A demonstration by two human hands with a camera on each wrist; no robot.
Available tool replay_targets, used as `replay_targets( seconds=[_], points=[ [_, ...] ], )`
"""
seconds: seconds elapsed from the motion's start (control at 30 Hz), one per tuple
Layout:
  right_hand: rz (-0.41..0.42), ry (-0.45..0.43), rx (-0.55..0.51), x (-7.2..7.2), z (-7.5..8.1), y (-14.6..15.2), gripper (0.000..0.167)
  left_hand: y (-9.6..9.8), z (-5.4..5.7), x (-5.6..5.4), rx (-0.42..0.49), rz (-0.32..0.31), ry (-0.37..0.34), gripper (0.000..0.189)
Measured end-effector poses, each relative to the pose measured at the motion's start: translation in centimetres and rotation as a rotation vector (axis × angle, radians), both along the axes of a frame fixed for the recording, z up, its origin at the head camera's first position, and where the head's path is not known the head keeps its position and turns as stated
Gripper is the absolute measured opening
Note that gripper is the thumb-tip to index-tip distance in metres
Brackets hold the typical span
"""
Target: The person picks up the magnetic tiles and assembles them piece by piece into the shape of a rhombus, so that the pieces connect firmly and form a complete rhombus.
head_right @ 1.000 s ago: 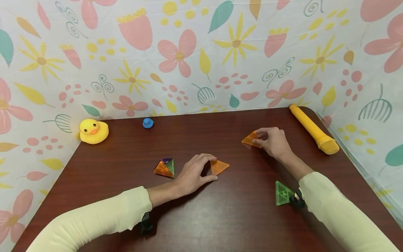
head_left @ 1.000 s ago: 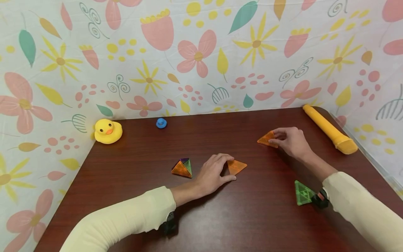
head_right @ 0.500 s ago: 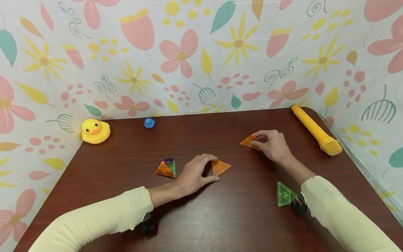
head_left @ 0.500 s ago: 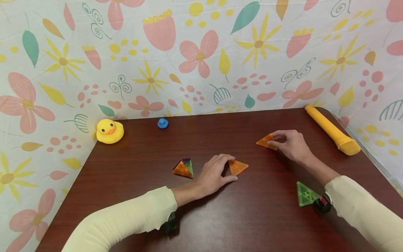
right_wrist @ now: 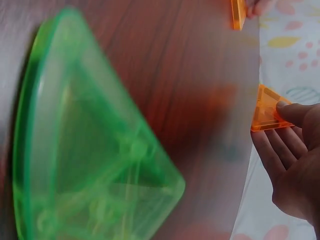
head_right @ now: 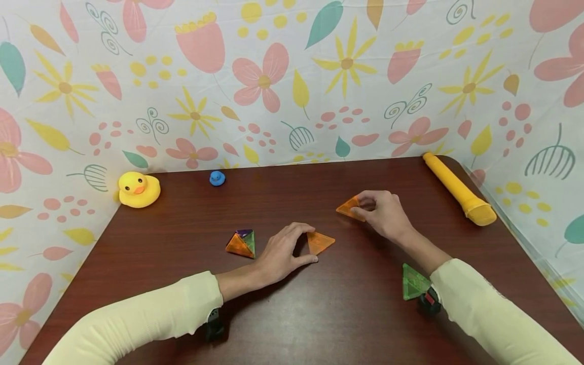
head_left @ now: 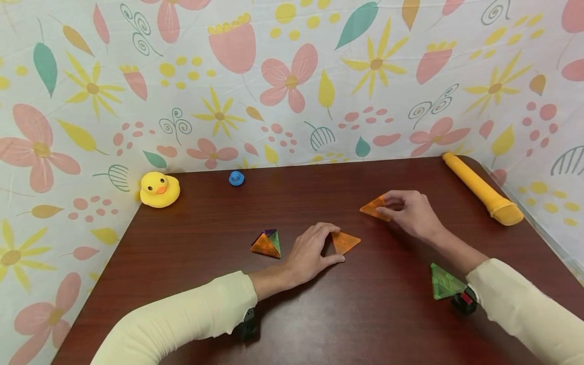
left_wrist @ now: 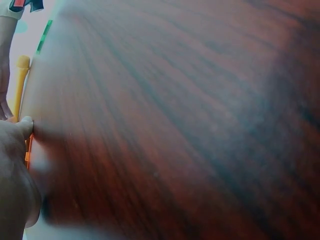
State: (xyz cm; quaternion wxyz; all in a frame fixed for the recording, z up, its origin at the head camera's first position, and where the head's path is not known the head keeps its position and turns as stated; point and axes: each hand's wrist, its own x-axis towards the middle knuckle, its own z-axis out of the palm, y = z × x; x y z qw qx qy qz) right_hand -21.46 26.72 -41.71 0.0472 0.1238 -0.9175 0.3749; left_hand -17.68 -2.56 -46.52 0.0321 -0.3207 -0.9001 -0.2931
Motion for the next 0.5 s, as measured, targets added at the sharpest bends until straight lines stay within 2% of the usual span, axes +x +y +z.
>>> replay_targets(
  seconds=[0.3, 0.5],
  points=[
    [0.074, 0.053, -0.029, 0.8, -0.2, -3.0, 0.018, 0.1, 0.0, 0.0, 0.023, -0.001, -0.023, 0.068],
    [0.131, 0.053, -0.054, 1.4, -0.6, -4.7, 0.015, 0.1, -0.1, 0.0, 0.026, 0.002, -0.015, 0.069]
  ],
)
